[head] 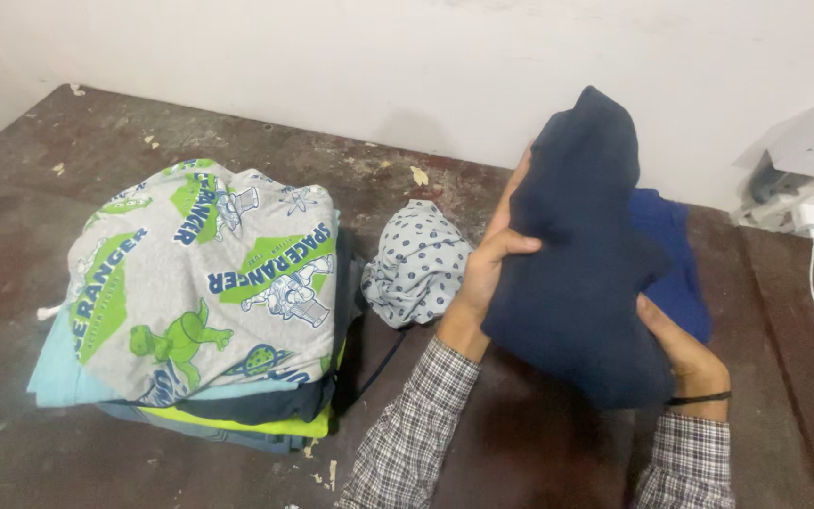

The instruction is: The person folds various clothing items one by one on a wooden table. They handle a floral shirt, a checkered shirt, two pairs of jeans, a neon t-shirt, a grey sweater, a dark polo shirt, a floral top, dark trousers, a light blue t-shirt, a white graphic t-shirt, and a dark blue t-shirt. Each item is folded and placed into a neat stack.

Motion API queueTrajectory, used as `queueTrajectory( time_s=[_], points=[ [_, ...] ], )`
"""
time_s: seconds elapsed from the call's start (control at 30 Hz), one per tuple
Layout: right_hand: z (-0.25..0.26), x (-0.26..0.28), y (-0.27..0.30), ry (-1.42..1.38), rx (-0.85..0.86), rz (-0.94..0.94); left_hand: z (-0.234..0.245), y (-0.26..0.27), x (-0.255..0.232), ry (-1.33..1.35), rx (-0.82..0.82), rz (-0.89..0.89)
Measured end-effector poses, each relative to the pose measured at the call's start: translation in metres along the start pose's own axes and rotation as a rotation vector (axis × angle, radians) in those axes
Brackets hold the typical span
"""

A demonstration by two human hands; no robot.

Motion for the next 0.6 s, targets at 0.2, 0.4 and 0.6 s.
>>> queueTrajectory(
  time_s=[0.2,0.4,0.6],
  points=[
    [-0.052,0.028,0.053,-0.347,0.057,0.301,-0.005,0.006,-0.027,-0.13,0.125,-0.116],
    [-0.071,0.067,0.059,-0.258,-0.039,0.413,0.009,0.009,-0.055,-0.521,0.094,-0.144],
    [-0.064,0.085,0.068,-0.009,-0.145,0.627,-0.001,0.018,-0.067,-0.842,0.033,-0.071]
  ],
)
Point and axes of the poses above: each hand's wrist, its own y-axis away from the middle knuckle, its own z-axis out of the back of the hand, x = y × z, the point moved 3 cm from there along -y, towards the middle knuckle, and after that the axes turned 14 degrees about -y, right-handed, at the moved point
